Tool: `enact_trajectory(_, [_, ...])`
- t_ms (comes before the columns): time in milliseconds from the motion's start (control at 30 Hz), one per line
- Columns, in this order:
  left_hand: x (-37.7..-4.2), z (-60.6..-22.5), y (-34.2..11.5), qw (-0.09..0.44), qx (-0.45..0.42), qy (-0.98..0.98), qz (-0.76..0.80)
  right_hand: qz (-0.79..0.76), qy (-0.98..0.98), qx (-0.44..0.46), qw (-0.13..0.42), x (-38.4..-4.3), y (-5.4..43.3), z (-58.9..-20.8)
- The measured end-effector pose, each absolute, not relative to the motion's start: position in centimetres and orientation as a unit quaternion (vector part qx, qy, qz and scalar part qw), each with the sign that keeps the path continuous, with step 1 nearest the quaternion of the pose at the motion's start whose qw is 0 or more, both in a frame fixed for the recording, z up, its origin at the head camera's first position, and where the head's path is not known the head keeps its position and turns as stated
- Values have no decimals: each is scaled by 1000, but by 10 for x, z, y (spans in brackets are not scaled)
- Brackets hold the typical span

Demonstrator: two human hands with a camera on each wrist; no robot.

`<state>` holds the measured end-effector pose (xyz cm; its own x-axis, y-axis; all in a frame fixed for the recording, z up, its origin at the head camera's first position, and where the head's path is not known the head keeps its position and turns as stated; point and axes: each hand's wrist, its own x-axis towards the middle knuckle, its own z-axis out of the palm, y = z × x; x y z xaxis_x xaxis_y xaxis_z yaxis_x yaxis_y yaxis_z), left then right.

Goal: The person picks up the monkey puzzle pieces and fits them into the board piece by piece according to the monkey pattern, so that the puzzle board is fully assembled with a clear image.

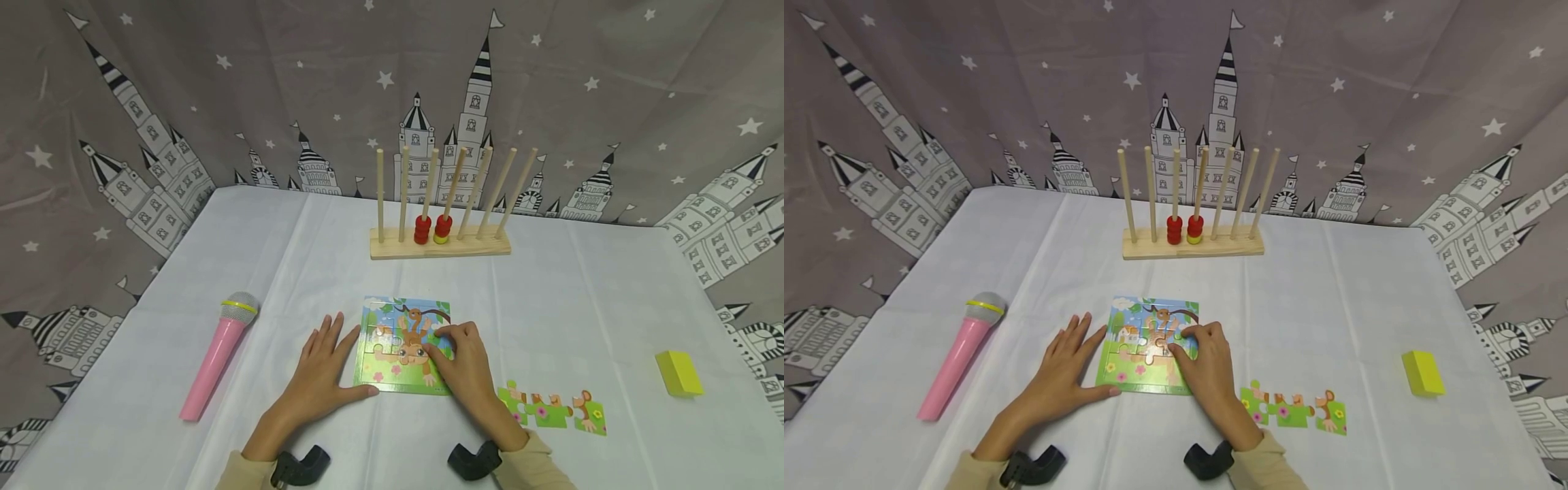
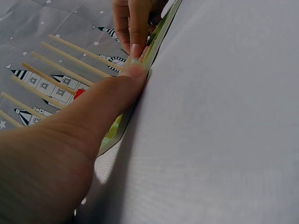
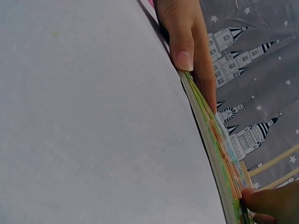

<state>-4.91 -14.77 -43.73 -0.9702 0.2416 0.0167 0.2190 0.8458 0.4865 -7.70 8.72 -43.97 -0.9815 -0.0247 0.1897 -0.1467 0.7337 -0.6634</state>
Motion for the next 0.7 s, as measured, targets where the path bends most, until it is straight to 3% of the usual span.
enact_trajectory(233, [-49, -438, -148, 22, 121, 960, 251, 362, -927, 49, 85, -77, 88, -440])
enact_trajectory(533, [-49, -440, -148, 22, 120, 960, 252, 382, -922, 43, 43, -72, 93, -431])
enact_trajectory(700, [-49, -439, -148, 20, 122, 960, 250, 352, -932, 66, 61, -63, 100, -424])
